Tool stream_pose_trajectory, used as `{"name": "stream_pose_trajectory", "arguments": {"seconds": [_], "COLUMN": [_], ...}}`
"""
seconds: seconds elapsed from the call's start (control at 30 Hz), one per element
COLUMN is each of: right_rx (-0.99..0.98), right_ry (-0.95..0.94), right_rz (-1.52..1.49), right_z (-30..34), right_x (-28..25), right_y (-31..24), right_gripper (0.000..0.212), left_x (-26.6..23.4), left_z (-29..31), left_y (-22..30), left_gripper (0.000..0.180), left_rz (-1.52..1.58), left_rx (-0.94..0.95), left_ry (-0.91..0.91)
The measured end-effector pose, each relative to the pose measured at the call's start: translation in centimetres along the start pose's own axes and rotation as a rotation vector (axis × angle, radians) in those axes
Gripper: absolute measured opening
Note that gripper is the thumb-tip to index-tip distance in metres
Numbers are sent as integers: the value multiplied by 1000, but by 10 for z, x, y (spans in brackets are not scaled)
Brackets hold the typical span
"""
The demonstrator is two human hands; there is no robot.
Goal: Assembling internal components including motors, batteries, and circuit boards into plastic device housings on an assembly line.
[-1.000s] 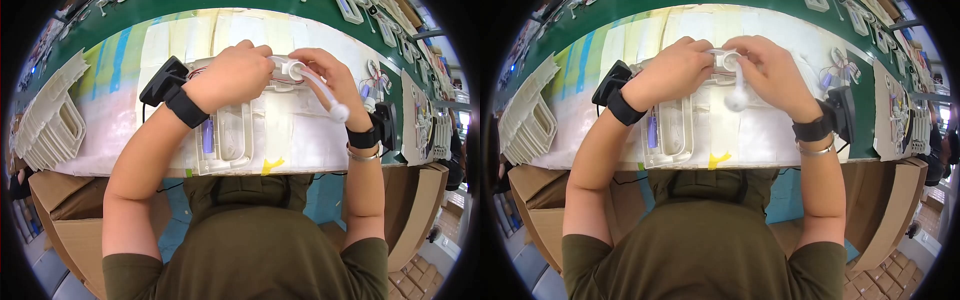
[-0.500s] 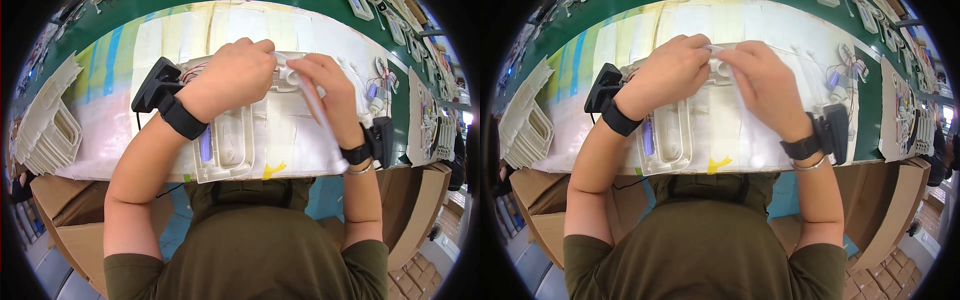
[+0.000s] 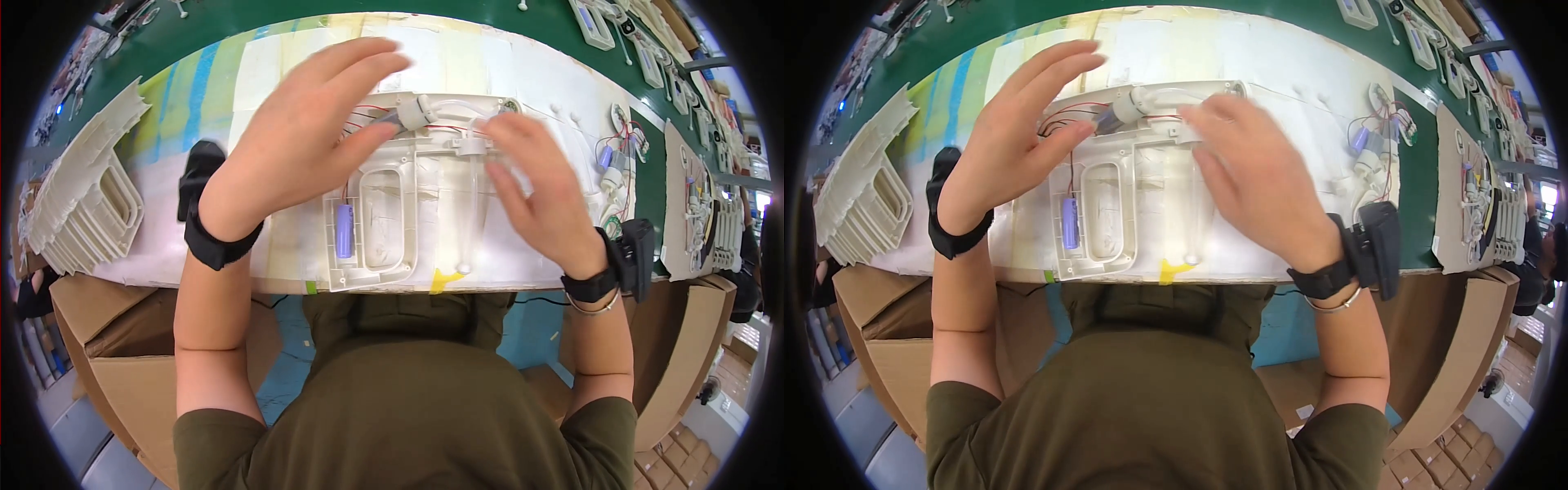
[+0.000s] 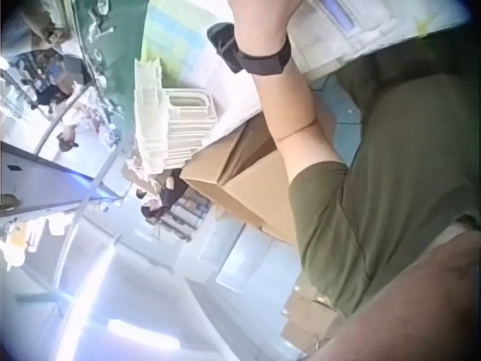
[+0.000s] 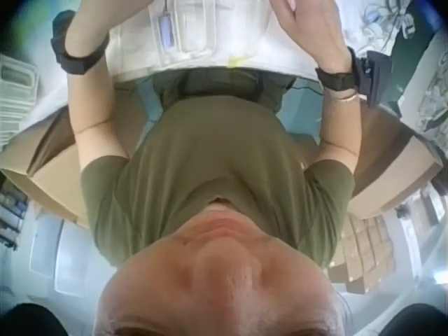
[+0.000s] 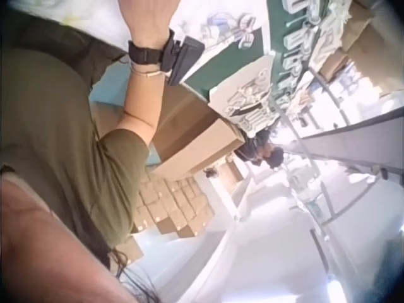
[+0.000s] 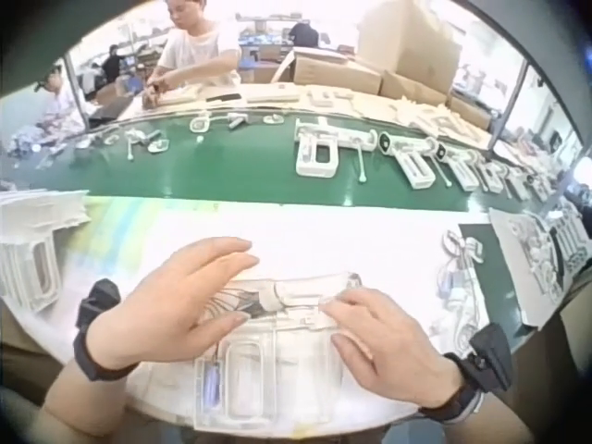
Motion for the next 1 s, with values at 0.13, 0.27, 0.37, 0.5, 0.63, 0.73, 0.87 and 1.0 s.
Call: {"name": "stream_pose_trajectory", "arguments": {"seconds": [0.13,0.27,0.37,0.5,0.63,0.73,0.87,1.0], "right_rx": [-139,-188,66,113,-81,-23,112,-112], "right_ry": [101,-89,-1,49,22,52,165,49], "right_rz": [-6,42,-278,-329,-17,-90,-88,176], "right_z": [-38,-53,-43,-37,-31,-28,-16,-9], "right_x": [10,37,35,44,50,44,26,36], "right_y": [-14,-1,6,6,-1,-4,0,-6], "right_gripper": [30,27,27,28,25,21,15,14], "left_x": [4,12,7,-6,11,-5,-6,30], "left_z": [20,23,23,27,21,18,15,-5], "left_y": [-18,-31,-27,-36,-32,-25,-10,-10], "left_gripper": [29,14,14,15,18,29,44,55], "left_rz": [-314,-449,-245,61,-427,-80,-501,-532], "left_rx": [-90,-176,-285,-288,-131,-448,-160,-205], "left_ry": [-25,-134,-133,-210,-288,-282,-2,-163]}}
Point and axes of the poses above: each hand's wrist, its own z-axis away from the middle knuckle, its own x-axis out of the palm, y = z × x, the point moved 2 cm from there along -z, towards the middle knuckle, and after that the axes turned 11 degrees about z, right-handed, at the moved point
